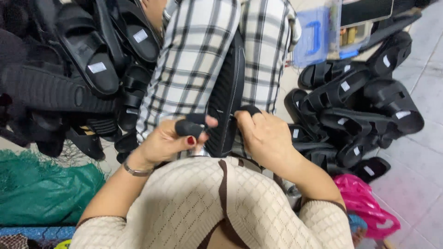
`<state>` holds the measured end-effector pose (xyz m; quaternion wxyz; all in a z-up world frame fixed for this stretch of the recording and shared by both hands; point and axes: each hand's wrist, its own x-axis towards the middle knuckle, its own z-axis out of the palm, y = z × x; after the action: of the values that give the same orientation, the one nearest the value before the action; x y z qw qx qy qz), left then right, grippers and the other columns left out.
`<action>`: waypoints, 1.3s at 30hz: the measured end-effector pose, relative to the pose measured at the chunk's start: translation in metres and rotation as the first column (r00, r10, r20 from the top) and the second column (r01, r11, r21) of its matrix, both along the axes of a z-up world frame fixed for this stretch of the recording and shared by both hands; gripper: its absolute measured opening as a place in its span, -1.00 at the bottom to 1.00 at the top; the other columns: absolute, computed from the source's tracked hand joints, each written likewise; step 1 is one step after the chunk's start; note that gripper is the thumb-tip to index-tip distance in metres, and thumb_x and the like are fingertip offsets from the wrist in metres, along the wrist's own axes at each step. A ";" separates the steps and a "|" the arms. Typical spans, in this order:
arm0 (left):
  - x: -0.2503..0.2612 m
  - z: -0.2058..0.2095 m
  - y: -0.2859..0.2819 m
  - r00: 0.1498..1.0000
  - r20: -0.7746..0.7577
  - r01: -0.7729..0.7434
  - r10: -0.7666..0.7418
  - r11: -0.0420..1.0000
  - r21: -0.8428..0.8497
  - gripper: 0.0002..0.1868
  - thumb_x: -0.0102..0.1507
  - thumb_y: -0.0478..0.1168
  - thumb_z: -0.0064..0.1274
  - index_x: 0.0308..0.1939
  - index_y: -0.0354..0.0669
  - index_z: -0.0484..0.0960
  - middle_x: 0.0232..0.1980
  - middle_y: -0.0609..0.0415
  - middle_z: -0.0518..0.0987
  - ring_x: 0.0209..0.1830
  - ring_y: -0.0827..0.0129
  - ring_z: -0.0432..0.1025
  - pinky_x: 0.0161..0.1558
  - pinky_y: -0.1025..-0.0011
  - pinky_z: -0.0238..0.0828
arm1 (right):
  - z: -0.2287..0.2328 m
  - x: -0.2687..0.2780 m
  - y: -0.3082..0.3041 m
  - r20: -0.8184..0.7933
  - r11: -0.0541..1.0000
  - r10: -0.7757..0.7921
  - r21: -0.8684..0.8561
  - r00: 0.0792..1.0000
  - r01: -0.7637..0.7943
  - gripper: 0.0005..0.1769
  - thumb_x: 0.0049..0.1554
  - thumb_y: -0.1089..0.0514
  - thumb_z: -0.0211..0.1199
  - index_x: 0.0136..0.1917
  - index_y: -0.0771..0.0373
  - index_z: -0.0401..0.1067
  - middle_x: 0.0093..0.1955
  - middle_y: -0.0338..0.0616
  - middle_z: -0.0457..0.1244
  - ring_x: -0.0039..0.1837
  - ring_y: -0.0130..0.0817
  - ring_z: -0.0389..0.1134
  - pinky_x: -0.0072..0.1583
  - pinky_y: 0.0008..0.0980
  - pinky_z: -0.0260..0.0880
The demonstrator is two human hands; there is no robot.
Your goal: A person is hand-sewing the sole of a black sandal using a needle and thread while sitting on the floor.
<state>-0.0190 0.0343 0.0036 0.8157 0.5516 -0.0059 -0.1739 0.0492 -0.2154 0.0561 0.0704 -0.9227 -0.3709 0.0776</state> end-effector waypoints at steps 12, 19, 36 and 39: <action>0.000 0.006 -0.044 0.973 0.193 -0.221 0.129 0.772 0.596 -0.60 -0.02 -0.07 0.54 -0.21 -0.09 0.74 -0.40 0.06 0.57 -0.44 0.26 0.53 -0.39 0.42 0.47 | 0.002 -0.008 0.000 0.058 0.998 0.050 0.021 0.997 -0.051 -0.67 0.10 0.14 0.12 0.16 -0.01 0.38 -0.48 -0.27 0.14 -0.39 -0.26 0.31 -0.33 -0.30 0.37; 0.003 0.011 -0.039 0.989 -0.054 -0.079 0.140 0.787 0.612 -0.17 -0.07 -0.12 0.51 0.26 -0.03 0.53 -0.14 0.08 0.29 -0.29 0.24 0.35 -0.19 0.32 0.43 | 0.061 -0.001 -0.054 -0.301 0.980 -0.119 -0.188 0.946 0.063 -0.29 -0.04 0.09 0.31 0.41 -0.07 0.33 -0.45 -0.09 0.25 -0.36 -0.06 0.40 -0.29 -0.10 0.44; 0.011 0.000 -0.034 0.995 0.066 -0.098 0.075 0.853 0.513 -0.24 0.00 -0.14 0.52 0.27 -0.02 0.59 -0.37 0.16 0.25 -0.48 0.39 0.28 -0.25 0.46 0.33 | -0.023 0.044 -0.034 -0.674 0.393 0.676 0.672 0.299 0.628 -0.91 0.04 0.28 0.28 -0.27 0.34 0.54 -0.32 0.06 0.35 -0.34 -0.27 0.31 -0.24 -0.33 0.29; 0.002 -0.010 -0.033 0.981 0.121 -0.192 0.152 0.857 0.478 -0.50 0.09 -0.24 0.44 0.12 -0.02 0.71 -0.30 0.14 0.41 -0.42 0.49 0.35 -0.30 0.49 0.35 | 0.016 0.047 -0.031 -0.654 0.886 0.309 0.462 0.691 0.042 -0.84 -0.06 0.14 0.26 -0.19 0.16 0.57 -0.52 -0.06 0.23 -0.49 -0.02 0.29 -0.36 -0.15 0.30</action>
<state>-0.0168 0.0009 -0.0068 0.6619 0.7439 0.0550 -0.0744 0.0959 -0.2465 0.0723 0.4095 -0.7484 -0.3901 0.3465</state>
